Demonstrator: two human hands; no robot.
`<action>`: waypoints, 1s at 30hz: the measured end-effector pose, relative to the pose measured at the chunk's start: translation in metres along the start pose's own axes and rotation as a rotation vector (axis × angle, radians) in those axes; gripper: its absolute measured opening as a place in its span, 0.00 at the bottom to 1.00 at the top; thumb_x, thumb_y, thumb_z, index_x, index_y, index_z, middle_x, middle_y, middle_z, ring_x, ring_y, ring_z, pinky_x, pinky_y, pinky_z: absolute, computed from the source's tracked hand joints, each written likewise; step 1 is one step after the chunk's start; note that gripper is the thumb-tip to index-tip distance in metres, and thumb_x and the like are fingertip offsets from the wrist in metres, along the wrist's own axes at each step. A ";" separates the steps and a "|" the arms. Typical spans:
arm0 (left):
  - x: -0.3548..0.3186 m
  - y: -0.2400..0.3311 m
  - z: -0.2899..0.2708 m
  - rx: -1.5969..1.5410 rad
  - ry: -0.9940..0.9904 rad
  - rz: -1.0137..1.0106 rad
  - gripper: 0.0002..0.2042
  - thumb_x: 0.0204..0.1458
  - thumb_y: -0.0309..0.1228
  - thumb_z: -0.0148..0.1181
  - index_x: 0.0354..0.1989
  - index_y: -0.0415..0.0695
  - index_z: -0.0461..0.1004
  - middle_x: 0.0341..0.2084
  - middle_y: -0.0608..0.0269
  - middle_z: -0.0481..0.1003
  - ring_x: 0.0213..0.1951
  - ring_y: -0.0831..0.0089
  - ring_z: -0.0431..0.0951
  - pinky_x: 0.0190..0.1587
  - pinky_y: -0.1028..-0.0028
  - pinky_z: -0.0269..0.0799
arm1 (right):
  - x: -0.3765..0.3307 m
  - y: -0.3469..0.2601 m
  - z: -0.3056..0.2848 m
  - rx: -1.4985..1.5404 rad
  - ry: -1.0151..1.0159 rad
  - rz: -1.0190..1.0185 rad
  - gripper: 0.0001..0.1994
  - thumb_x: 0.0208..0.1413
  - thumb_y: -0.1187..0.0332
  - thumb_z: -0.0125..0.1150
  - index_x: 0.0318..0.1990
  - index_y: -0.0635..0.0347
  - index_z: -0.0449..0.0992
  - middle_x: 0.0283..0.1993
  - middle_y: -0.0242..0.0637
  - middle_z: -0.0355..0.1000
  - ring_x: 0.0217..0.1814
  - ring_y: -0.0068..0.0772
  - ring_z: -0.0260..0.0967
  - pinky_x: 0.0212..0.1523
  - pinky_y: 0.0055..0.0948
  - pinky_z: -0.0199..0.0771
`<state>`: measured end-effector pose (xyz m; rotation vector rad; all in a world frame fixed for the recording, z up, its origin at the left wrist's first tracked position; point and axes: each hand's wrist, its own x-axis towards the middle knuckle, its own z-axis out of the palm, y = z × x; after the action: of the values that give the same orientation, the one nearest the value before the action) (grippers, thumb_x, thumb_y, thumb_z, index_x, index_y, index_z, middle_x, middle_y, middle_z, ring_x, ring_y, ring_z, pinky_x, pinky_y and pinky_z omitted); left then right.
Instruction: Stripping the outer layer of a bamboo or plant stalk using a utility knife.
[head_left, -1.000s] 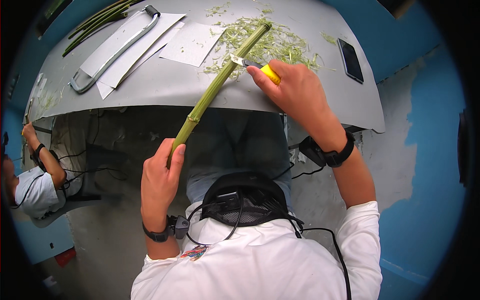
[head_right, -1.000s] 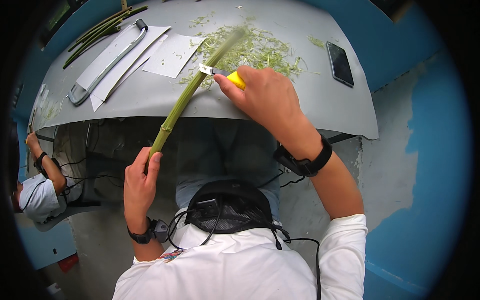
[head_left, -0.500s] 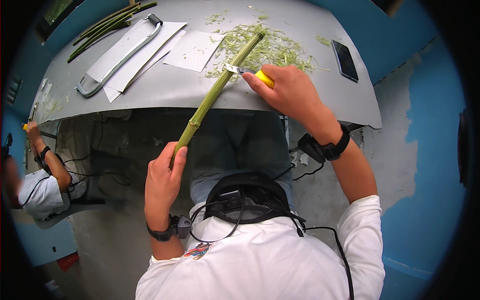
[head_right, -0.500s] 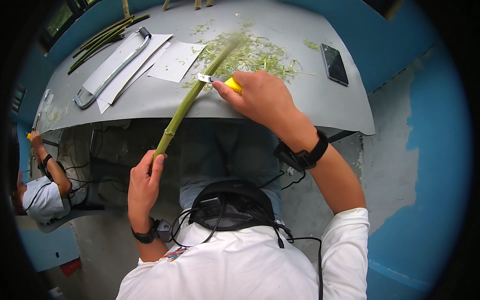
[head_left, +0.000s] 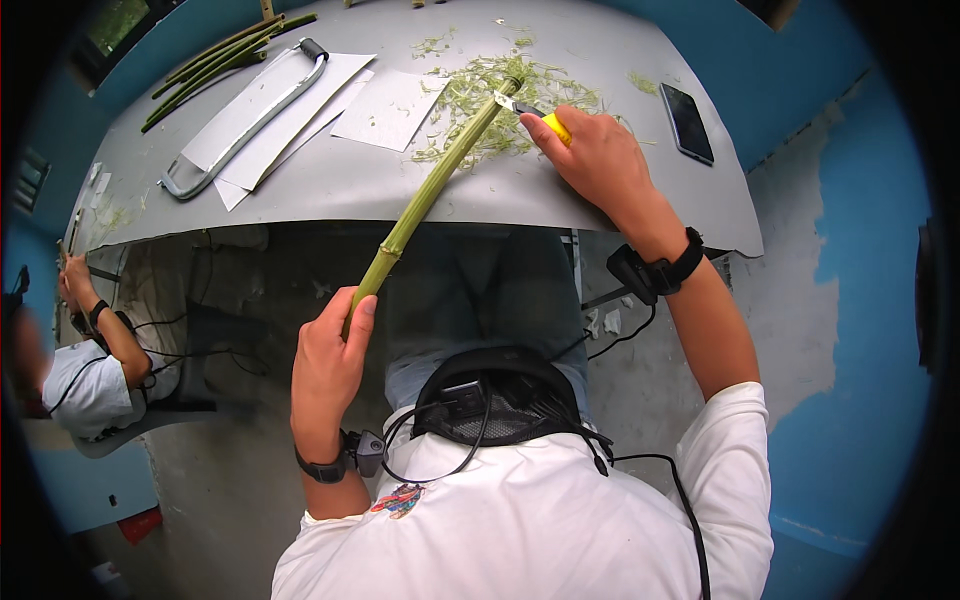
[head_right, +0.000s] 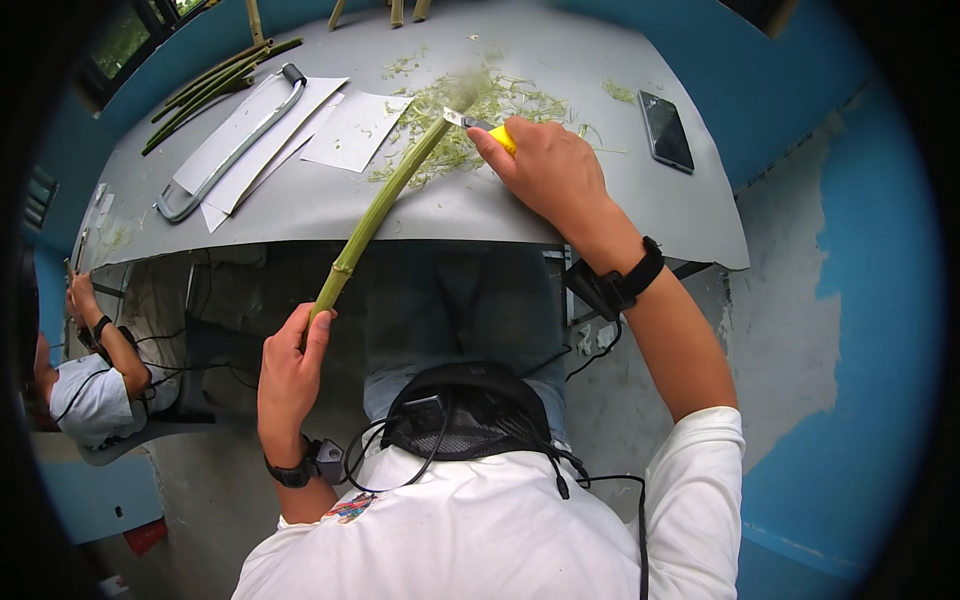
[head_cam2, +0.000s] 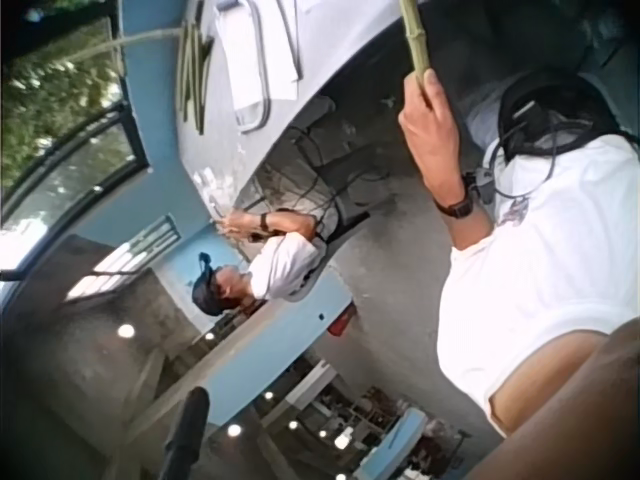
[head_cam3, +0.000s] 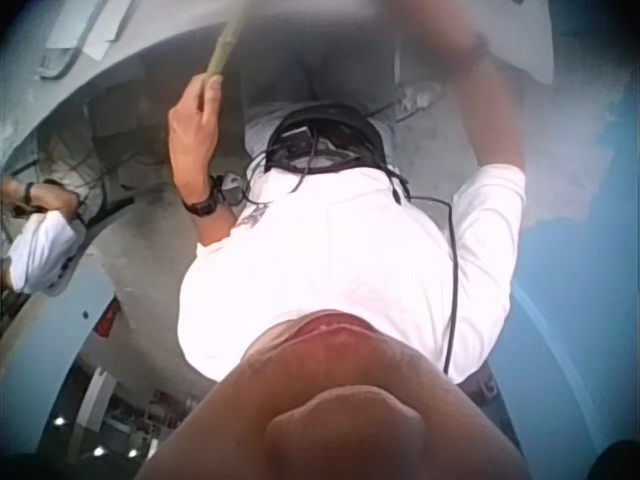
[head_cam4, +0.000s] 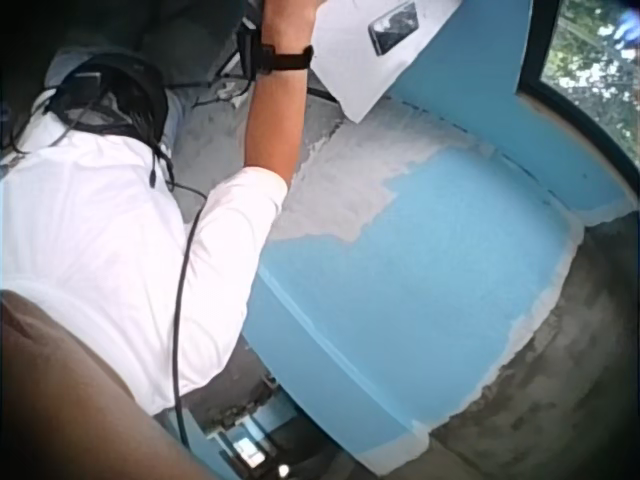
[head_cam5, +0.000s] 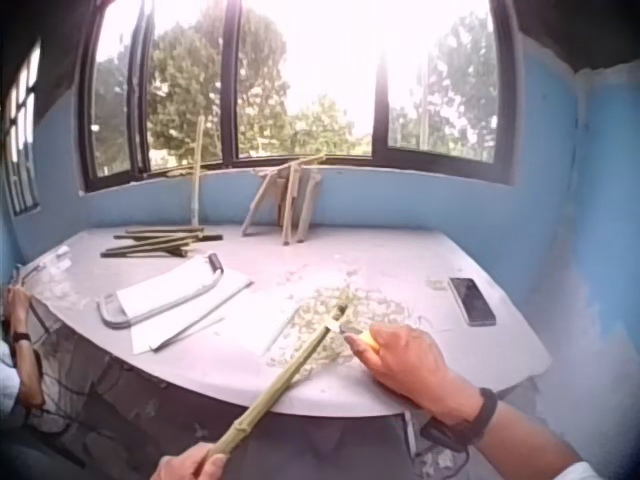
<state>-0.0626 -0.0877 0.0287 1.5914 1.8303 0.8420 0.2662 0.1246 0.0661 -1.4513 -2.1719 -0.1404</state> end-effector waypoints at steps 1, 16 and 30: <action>0.000 0.000 0.000 -0.005 -0.003 -0.002 0.17 0.79 0.42 0.58 0.53 0.37 0.82 0.22 0.62 0.68 0.25 0.76 0.64 0.29 0.68 0.62 | -0.005 -0.004 -0.003 0.043 -0.031 0.015 0.34 0.75 0.36 0.59 0.30 0.61 0.81 0.24 0.52 0.79 0.30 0.62 0.83 0.32 0.55 0.82; -0.002 -0.002 0.001 0.030 0.020 0.032 0.17 0.78 0.44 0.59 0.55 0.40 0.81 0.22 0.50 0.72 0.21 0.55 0.69 0.28 0.61 0.67 | -0.019 -0.032 0.000 0.096 -0.073 -0.100 0.34 0.73 0.36 0.62 0.26 0.61 0.81 0.21 0.51 0.77 0.27 0.62 0.80 0.31 0.55 0.81; -0.005 0.012 -0.004 0.073 0.028 0.020 0.17 0.79 0.44 0.59 0.55 0.40 0.82 0.22 0.52 0.72 0.21 0.59 0.69 0.28 0.61 0.66 | -0.005 -0.009 0.008 0.034 -0.025 0.020 0.35 0.75 0.37 0.59 0.29 0.63 0.81 0.25 0.55 0.78 0.30 0.64 0.81 0.34 0.57 0.81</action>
<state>-0.0577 -0.0916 0.0408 1.6530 1.8872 0.8189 0.2572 0.1195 0.0585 -1.4624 -2.1688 -0.0777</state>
